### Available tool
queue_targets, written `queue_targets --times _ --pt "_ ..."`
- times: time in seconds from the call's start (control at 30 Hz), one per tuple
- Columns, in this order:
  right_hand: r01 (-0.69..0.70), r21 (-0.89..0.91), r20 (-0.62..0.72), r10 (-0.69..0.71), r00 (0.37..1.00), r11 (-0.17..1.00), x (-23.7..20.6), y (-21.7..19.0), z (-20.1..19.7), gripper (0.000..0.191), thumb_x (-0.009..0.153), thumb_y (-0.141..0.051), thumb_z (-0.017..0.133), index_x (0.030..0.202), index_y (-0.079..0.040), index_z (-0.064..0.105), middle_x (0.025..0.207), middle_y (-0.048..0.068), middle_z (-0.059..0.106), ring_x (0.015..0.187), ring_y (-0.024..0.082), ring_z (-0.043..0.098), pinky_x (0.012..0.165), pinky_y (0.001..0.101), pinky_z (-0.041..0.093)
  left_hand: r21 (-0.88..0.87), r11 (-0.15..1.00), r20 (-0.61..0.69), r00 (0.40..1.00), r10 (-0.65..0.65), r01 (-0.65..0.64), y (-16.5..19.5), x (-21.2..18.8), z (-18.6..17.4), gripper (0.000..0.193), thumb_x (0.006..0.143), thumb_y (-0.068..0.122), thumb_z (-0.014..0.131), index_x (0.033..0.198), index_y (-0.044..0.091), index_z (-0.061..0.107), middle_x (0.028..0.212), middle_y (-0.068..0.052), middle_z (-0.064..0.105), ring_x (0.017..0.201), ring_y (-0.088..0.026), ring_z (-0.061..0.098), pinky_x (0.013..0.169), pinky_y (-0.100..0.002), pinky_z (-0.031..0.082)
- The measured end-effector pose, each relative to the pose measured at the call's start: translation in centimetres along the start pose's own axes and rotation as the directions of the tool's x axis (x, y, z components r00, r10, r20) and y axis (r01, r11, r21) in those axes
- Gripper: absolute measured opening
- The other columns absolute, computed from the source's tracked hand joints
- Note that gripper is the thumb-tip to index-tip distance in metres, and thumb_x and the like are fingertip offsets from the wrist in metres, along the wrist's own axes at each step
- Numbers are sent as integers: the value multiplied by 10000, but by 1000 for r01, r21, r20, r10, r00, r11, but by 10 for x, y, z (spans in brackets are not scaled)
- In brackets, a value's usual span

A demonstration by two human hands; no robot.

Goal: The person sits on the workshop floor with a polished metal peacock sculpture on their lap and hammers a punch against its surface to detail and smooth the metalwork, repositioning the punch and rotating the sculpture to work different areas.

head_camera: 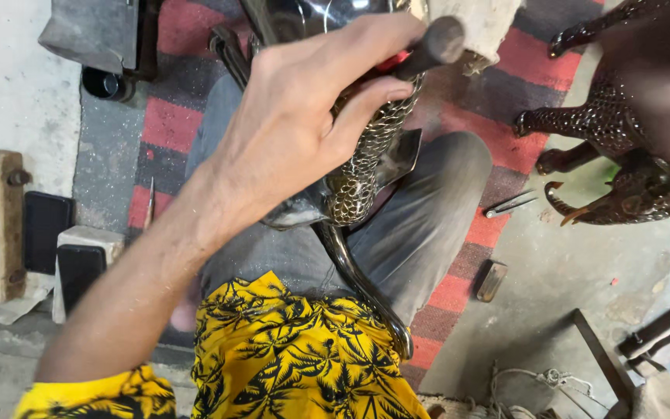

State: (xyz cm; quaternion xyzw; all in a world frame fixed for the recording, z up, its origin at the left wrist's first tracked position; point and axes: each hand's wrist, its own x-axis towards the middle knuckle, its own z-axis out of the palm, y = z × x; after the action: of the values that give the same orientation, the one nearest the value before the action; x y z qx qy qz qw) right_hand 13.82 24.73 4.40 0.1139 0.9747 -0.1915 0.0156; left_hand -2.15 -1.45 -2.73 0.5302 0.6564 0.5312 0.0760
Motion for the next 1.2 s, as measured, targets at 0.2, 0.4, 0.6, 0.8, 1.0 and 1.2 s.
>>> queue_targets --times 0.2,0.4,0.6,0.8,1.0,1.2 --pt "3 -8 36 -2 999 1000 5 -9 -7 245 1048 -58 815 1172 34 625 983 129 625 838 206 614 750 345 492 -30 997 -201 977 -78 74 6 -16 19 240 1101 70 765 1274 47 600 1178 -97 713 1030 -204 765 894 -291 620" --pt "8 -21 60 -7 998 1000 6 -13 -11 264 1029 -53 826 1176 31 622 981 119 620 835 196 607 758 335 494 -156 975 -331 922 -201 157 9 -26 38 198 1081 41 750 1240 37 633 1132 -62 745 991 -121 783 863 -252 658" --pt "5 -31 60 -3 998 999 7 -17 -14 285 1010 -49 837 1179 28 620 978 110 616 833 186 599 766 325 495 -123 980 -506 840 -198 157 8 -32 59 210 968 41 806 1086 9 634 1012 -78 739 900 -143 749 808 -243 622" --pt "9 -24 21 -9 1000 1000 0 -8 -11 307 991 -45 847 1182 25 617 976 100 612 831 175 592 774 315 497 -90 977 -561 801 -211 194 2 -40 59 217 987 -20 858 1083 15 667 984 -72 754 831 -119 733 744 -205 620" --pt "20 60 -247 -5 969 998 -49 15 29 329 973 -40 858 1186 22 615 973 90 608 828 165 585 782 306 498 -536 808 -267 859 -437 245 0 -20 20 290 1032 1 760 1272 0 596 1112 -68 768 929 -69 708 763 -182 572" --pt "-163 482 -563 447 696 861 -105 14 161 390 916 -49 825 1250 11 635 924 41 612 781 125 575 746 277 509 -202 979 165 986 31 3 -9 39 -7 462 1006 -13 746 1416 9 533 1085 -159 724 950 -199 743 835 -321 609"
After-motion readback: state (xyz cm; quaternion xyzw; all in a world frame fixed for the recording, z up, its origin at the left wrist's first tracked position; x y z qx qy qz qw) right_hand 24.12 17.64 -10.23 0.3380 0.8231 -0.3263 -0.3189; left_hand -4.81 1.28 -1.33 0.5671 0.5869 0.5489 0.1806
